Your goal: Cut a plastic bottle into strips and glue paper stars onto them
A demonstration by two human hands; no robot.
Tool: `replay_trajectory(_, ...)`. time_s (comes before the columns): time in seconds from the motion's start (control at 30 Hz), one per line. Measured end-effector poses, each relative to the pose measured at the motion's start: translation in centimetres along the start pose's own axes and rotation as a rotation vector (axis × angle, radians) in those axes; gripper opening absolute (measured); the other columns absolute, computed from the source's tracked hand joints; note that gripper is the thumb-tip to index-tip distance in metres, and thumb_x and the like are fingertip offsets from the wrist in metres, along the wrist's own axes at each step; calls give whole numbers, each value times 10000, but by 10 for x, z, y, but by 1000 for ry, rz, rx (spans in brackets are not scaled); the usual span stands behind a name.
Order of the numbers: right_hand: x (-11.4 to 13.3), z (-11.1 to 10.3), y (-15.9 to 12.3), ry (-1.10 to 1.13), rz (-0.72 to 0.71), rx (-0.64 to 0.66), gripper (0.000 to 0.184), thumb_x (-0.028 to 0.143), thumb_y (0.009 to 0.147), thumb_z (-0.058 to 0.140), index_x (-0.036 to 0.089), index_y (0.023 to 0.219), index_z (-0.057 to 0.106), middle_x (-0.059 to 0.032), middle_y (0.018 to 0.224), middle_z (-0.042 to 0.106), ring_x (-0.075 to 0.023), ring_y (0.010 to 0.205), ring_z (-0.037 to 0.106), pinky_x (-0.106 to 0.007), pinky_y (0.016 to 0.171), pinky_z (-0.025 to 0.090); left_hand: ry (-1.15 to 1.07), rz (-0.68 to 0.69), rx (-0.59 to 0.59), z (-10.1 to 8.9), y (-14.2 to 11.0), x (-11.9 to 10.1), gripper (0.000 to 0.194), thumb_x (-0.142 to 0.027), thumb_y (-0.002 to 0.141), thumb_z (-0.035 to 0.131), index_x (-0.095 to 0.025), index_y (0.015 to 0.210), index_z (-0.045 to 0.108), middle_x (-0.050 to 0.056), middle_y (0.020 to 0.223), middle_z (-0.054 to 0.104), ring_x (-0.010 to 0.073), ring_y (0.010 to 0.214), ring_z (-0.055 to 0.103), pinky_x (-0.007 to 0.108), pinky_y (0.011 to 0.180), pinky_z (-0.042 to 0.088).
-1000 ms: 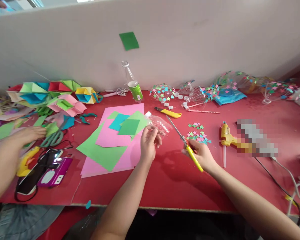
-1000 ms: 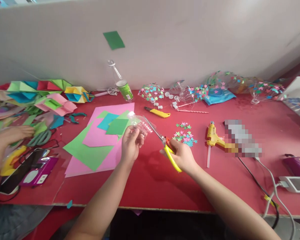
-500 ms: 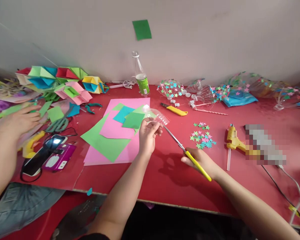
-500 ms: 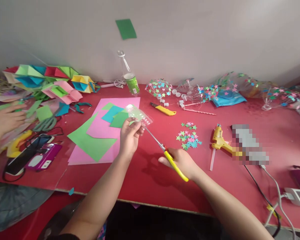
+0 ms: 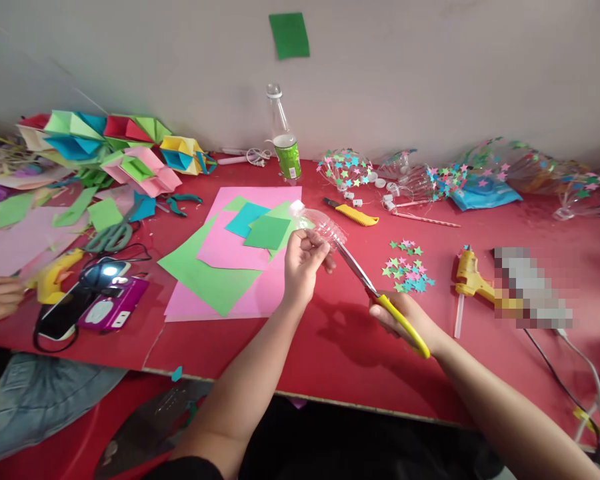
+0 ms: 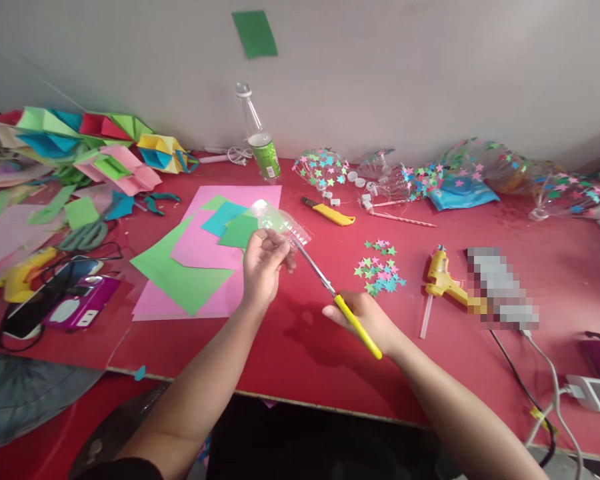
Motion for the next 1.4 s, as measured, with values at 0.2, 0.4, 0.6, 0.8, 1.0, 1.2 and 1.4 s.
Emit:
replay_trajectory(0.2,5,-1,-1,-28,12,-5,547,724,827,498,223,657,359,67,513,388,-84,471,351,-228,452,256,30,58,7,2,-1,-3,287,-286,793,732,-207,883,471,-52,756,588,55,492,584,173,420,464)
replay_trajectory(0.4,1,1,0,4,41,-21,512,664,857,499,229,644,335,69,499,373,-78,443,343,-224,430,243,60,56,28,2,-2,-3,284,-295,806,718,-209,889,460,-53,747,593,56,496,584,170,424,467)
replay_trajectory(0.6,-3,4,0,-5,39,-18,474,627,883,477,227,658,360,57,498,416,-85,431,377,-225,428,273,55,62,31,2,-2,-3,271,-284,806,712,-209,881,463,-58,736,592,51,473,576,168,424,461)
replay_trajectory(0.8,-3,4,0,-39,57,-28,476,634,875,477,228,657,358,63,499,387,-84,420,369,-221,414,260,32,32,37,1,-1,-2,249,-256,802,707,-207,892,480,-57,752,580,50,474,576,173,419,445)
replay_trajectory(1.0,1,2,0,-57,67,-52,498,667,858,474,231,647,357,68,489,359,-77,403,327,-222,399,237,28,5,37,-1,1,-1,270,-269,788,712,-213,904,474,-52,764,577,55,499,578,172,416,429)
replay_trajectory(1.2,-1,4,0,-47,47,-39,485,658,863,475,230,666,361,58,501,409,-87,431,370,-223,412,284,50,-56,114,2,0,4,323,-285,783,712,-223,962,451,-71,768,568,42,459,559,171,421,429)
replay_trajectory(1.4,-1,2,1,-33,86,-57,491,656,866,469,232,654,341,62,507,384,-84,431,363,-220,407,279,53,-97,162,4,-2,7,334,-291,786,708,-221,930,415,-74,758,579,46,448,556,178,425,428)
Point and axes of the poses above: each hand's wrist, its own y-axis towards the middle knuckle, its own z-axis out of the palm, x = y × z, the point moved 3 cm from there along y, towards the middle knuckle
